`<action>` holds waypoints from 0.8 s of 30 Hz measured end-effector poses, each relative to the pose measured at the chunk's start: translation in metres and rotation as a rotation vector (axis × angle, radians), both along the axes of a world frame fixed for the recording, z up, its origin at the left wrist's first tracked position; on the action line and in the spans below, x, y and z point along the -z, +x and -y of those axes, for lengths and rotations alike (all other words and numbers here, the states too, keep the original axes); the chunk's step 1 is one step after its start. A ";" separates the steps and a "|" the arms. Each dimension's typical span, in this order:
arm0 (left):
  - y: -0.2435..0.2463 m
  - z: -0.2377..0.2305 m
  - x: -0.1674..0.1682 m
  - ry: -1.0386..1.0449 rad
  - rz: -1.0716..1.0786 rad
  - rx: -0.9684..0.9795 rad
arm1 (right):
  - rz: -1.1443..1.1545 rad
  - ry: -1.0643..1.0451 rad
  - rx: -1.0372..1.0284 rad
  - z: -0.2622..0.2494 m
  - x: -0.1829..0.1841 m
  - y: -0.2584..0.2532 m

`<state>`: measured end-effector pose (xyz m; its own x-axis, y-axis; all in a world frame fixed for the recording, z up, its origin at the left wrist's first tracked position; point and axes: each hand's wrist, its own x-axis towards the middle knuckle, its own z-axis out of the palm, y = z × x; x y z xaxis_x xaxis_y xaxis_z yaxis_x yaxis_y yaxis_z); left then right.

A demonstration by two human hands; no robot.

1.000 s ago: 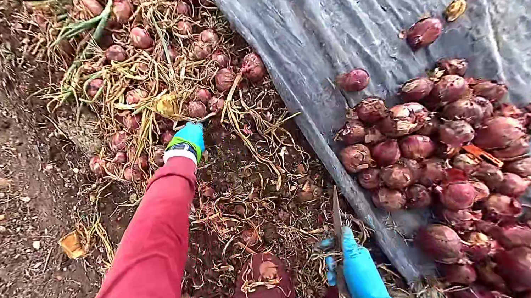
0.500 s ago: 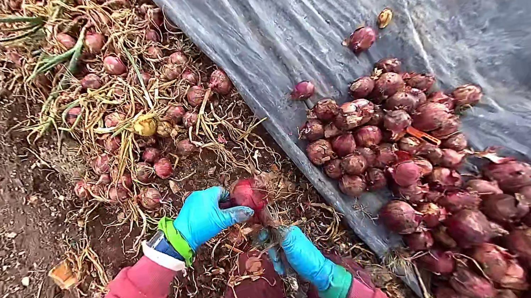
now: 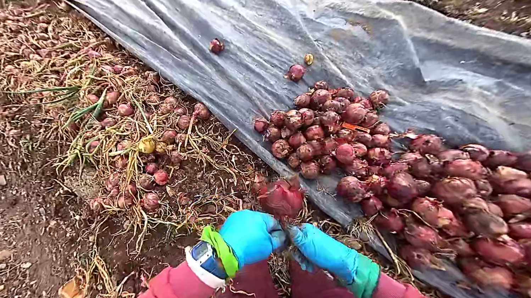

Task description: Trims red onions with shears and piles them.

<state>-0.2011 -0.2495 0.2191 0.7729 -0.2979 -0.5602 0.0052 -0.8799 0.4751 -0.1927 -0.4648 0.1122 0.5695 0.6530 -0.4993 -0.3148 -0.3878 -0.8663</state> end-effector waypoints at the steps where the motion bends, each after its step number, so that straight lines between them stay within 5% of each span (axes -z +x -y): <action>1: 0.002 0.013 0.001 -0.026 -0.063 0.129 | 0.035 0.022 0.014 0.006 -0.006 -0.001; 3: 0.019 0.007 0.012 -0.068 -0.043 0.137 | 0.115 0.062 0.164 0.016 -0.011 0.000; 5: 0.055 -0.034 0.033 0.023 0.068 -0.072 | 0.175 0.120 0.410 0.026 0.000 0.018; 8: 0.110 -0.134 0.093 0.064 0.144 -0.665 | 0.095 0.104 0.713 0.033 0.034 0.055; 11: 0.163 -0.227 0.169 -0.137 0.244 -1.378 | -0.114 -0.067 0.699 0.027 0.063 0.055; 13: 0.195 -0.270 0.209 -0.090 0.228 -1.602 | -0.226 -0.187 0.612 0.016 0.073 0.041; 19: 0.243 -0.316 0.298 0.097 -0.020 -1.526 | -0.355 -0.341 0.446 -0.018 0.067 0.017; 24: 0.202 -0.325 0.278 0.060 0.062 -1.456 | -0.430 -0.333 0.418 -0.053 0.077 0.035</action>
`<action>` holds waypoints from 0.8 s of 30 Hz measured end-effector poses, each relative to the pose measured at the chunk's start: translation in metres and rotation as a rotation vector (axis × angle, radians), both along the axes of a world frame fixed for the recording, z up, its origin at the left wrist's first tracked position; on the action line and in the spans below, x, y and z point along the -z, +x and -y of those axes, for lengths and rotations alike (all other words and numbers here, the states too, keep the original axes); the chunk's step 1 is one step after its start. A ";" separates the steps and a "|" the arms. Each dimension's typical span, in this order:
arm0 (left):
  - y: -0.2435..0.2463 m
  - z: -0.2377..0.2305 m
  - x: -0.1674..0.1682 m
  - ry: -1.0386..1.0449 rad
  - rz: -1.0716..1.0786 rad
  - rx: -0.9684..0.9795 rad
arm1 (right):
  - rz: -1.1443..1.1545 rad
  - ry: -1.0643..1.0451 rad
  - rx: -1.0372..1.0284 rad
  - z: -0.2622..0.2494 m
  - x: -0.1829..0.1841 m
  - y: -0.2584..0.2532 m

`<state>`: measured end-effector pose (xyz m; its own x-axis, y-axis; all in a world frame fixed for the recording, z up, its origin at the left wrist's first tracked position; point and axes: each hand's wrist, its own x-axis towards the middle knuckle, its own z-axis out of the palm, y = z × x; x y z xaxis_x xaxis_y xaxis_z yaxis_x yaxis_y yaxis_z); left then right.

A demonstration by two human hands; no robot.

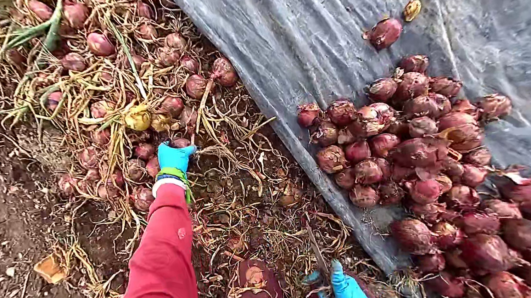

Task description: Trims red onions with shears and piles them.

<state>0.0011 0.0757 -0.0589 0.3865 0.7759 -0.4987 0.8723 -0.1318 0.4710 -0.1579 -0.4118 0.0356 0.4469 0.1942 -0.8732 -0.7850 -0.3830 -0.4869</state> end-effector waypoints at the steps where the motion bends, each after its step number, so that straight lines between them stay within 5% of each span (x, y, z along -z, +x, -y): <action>1: -0.010 0.009 -0.014 0.020 0.068 -0.018 | -0.001 0.017 0.000 -0.008 0.003 0.004; 5: -0.056 0.069 -0.101 -0.020 0.512 0.152 | -0.026 0.178 -0.003 -0.051 0.013 0.030; 8: -0.091 0.127 -0.164 -0.326 0.644 0.357 | 0.055 0.418 -0.043 -0.081 -0.002 0.046; 10: -0.112 0.161 -0.190 -0.483 0.487 0.596 | 0.200 0.539 -0.042 -0.095 -0.027 0.055; 12: -0.129 0.186 -0.202 -0.338 0.206 0.976 | 0.370 0.545 -0.014 -0.093 -0.050 0.056; 15: -0.150 0.194 -0.225 -0.100 0.059 1.345 | 0.475 0.352 -0.129 -0.061 -0.069 0.039; 17: -0.162 0.189 -0.236 -0.011 0.053 1.380 | 0.415 0.346 -0.233 -0.029 -0.077 0.024; 20: -0.187 0.208 -0.246 0.133 0.129 1.150 | 0.407 0.343 -0.192 0.005 -0.079 -0.013; 24: -0.215 0.293 -0.275 -0.005 -0.088 1.417 | 0.467 0.279 -0.482 0.018 -0.092 -0.029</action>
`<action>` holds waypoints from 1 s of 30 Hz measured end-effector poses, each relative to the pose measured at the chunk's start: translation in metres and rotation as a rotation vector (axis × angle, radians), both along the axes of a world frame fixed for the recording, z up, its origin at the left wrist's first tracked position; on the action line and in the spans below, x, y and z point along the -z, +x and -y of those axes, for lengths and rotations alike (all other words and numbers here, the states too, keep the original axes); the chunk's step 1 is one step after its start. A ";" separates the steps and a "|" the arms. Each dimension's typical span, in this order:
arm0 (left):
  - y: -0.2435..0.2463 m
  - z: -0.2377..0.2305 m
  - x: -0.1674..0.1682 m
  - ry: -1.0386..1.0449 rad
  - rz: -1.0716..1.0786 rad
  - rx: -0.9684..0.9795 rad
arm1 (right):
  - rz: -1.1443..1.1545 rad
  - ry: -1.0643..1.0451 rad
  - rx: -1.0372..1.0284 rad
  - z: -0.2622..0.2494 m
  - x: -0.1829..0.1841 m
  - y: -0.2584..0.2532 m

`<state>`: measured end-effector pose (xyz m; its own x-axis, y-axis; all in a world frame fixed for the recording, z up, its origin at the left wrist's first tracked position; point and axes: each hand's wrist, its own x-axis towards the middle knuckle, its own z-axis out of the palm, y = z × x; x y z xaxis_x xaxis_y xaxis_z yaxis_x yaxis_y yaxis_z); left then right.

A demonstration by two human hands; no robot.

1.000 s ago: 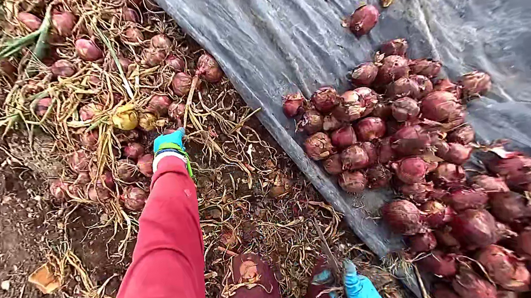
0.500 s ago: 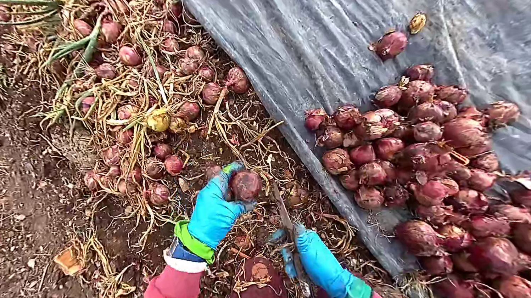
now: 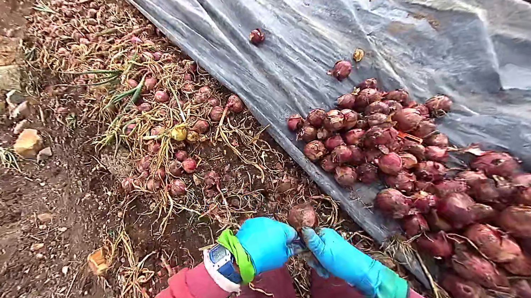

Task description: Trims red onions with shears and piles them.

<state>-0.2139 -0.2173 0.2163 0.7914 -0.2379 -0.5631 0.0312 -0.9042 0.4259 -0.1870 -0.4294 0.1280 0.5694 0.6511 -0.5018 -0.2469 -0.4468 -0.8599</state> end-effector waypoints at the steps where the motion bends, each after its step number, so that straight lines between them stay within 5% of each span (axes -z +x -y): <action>1: 0.002 0.006 0.000 -0.032 -0.028 -0.052 | 0.052 0.017 0.050 0.002 -0.006 0.004; 4: 0.039 -0.046 0.025 0.036 0.116 -0.609 | 0.131 0.113 0.385 0.009 -0.010 0.025; 7: 0.092 -0.134 0.112 0.178 0.254 -1.125 | 0.068 0.050 0.495 0.015 0.014 0.044; 11: 0.131 -0.187 0.250 0.242 -0.038 -1.354 | -0.172 -0.131 0.450 0.013 0.059 0.021; 15: 0.136 -0.207 0.286 -0.017 -0.146 -1.516 | -0.368 -0.217 0.477 -0.002 0.080 0.006; 17: 0.124 -0.213 0.274 -0.225 -0.093 -1.496 | -0.504 -0.198 0.513 -0.018 0.092 0.005; 21: 0.094 -0.180 0.180 -0.339 -0.009 -1.030 | -0.594 0.008 0.461 -0.051 0.117 0.021; 26: 0.045 -0.126 0.071 -0.333 -0.217 -0.145 | -0.268 0.064 0.260 -0.089 0.054 0.049; 30: 0.040 -0.129 0.033 -0.148 -0.055 -0.185 | -0.241 0.111 0.175 -0.052 0.042 0.035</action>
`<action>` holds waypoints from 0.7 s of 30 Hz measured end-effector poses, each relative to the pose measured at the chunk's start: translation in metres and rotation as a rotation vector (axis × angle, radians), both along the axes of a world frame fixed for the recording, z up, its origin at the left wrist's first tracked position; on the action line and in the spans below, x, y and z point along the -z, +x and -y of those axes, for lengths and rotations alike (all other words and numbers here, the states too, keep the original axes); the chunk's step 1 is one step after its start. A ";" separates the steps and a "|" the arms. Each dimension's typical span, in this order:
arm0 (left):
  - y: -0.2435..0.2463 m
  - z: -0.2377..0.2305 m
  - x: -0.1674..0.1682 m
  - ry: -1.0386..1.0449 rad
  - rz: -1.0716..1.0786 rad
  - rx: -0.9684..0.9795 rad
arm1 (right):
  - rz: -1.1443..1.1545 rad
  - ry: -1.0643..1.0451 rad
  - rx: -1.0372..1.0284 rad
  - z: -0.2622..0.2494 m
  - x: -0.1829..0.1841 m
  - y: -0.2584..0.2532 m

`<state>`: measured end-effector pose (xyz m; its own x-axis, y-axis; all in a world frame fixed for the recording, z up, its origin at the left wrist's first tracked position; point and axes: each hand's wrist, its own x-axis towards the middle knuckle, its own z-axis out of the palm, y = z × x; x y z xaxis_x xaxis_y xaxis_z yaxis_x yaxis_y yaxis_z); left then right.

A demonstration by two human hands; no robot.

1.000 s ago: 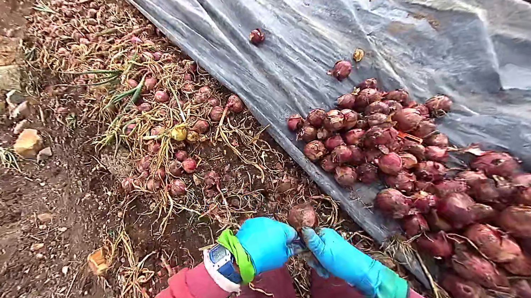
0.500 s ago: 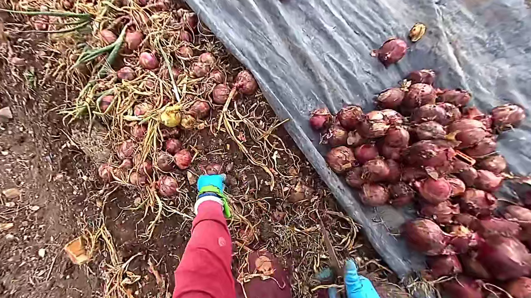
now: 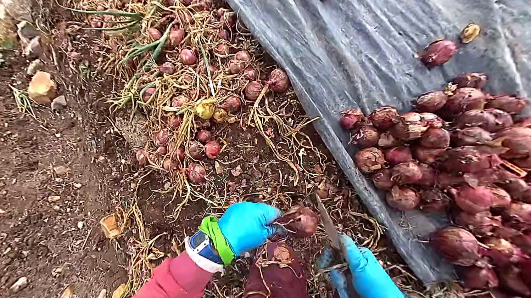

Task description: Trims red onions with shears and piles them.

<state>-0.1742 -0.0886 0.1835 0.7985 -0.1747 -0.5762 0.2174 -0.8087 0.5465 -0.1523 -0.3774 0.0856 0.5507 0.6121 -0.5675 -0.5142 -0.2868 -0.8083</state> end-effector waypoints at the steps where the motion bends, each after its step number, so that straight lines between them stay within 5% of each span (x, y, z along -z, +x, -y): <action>1: -0.003 0.011 -0.004 0.050 0.067 -0.031 | 0.020 -0.008 0.006 0.007 0.002 -0.008; 6: -0.022 0.110 -0.034 0.088 0.059 0.261 | 0.249 -0.053 -0.124 0.032 -0.028 -0.016; 10: 0.011 0.045 -0.031 0.231 0.211 -0.222 | 0.432 -0.016 0.370 0.056 -0.065 0.009; 13: 0.028 -0.078 0.013 0.360 0.239 -0.651 | 0.417 -0.065 0.603 0.083 -0.060 0.038; 16: 0.032 -0.191 0.088 0.527 0.110 -0.702 | 0.300 -0.268 0.532 0.088 -0.021 0.028; 18: 0.021 -0.229 0.157 0.513 -0.005 -0.668 | 0.123 -0.333 0.459 0.077 0.006 0.007; 21: -0.001 -0.222 0.236 0.491 -0.101 -0.815 | -0.103 -0.377 0.383 0.055 0.035 -0.022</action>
<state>-0.1748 0.1334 -0.0523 0.5104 0.6920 -0.5104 0.8423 -0.5219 0.1347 -0.1745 -0.4322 0.0503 0.6240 0.1222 -0.7718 -0.7099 -0.3241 -0.6253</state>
